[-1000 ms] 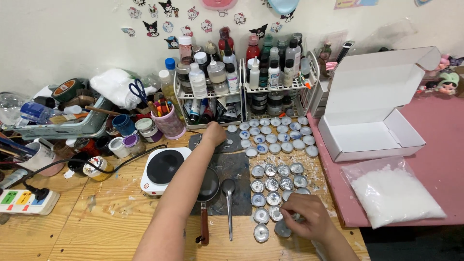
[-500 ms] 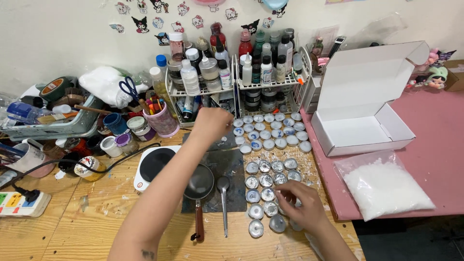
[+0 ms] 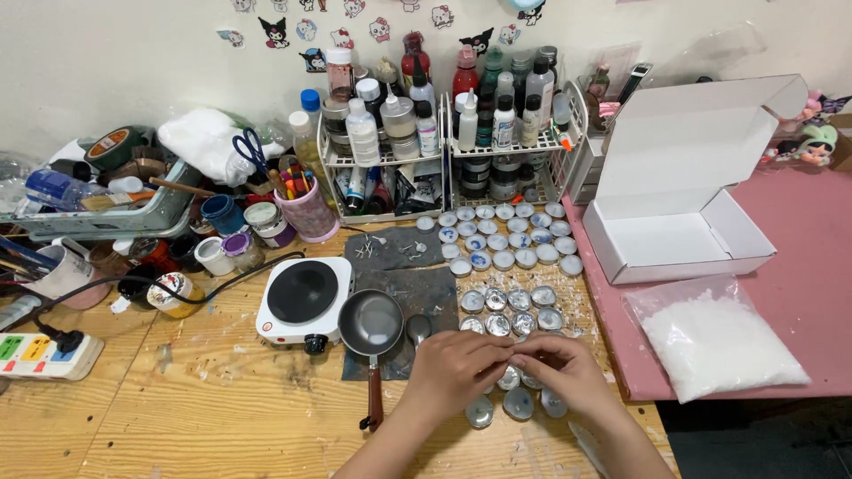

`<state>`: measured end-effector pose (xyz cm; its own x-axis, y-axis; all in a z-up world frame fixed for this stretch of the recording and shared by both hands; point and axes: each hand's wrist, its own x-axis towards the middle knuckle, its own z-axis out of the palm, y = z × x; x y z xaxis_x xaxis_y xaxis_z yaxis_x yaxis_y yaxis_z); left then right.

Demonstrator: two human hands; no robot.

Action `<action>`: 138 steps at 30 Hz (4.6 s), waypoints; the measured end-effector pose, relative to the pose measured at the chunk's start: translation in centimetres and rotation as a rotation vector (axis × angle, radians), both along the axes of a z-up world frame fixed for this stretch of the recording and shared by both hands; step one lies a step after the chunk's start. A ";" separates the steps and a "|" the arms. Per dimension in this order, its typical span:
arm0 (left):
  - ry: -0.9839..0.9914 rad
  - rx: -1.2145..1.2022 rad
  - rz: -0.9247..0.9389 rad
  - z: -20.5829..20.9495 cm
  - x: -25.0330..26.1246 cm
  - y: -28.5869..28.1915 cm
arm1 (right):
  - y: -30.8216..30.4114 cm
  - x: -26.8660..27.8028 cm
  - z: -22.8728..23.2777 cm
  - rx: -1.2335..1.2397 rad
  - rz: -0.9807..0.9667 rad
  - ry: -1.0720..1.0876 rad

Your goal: Peeling stickers and placing wicks into small candle tins, and placing a melting pot onto a hot plate.

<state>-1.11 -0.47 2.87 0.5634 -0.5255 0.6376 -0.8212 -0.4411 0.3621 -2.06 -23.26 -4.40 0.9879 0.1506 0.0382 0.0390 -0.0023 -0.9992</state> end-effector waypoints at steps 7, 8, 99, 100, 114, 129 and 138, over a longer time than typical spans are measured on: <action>-0.020 -0.100 -0.024 -2.7 0.2 0.4 | -0.4 0.4 -0.2 -0.004 0.030 0.169; -0.019 -0.112 -0.032 -2.8 0.1 0.4 | -0.5 0.5 -0.4 -0.034 0.045 0.141; 0.636 -0.124 0.588 -0.8 2.3 3.8 | -4.3 0.6 -0.4 0.094 -0.753 -0.686; 0.635 -0.124 0.588 -0.9 2.4 3.8 | -4.4 0.6 -0.5 0.095 -0.754 -0.686; 0.378 0.046 0.130 -3.0 -1.7 0.7 | -3.2 0.6 -1.3 0.020 -0.617 -0.732; 0.826 -0.094 0.113 -5.4 -12.1 9.4 | -2.6 -3.9 1.0 0.169 -0.512 -0.964; 0.892 -0.179 0.758 -3.0 -11.8 12.9 | 1.6 -12.2 -0.4 0.226 -0.384 -0.815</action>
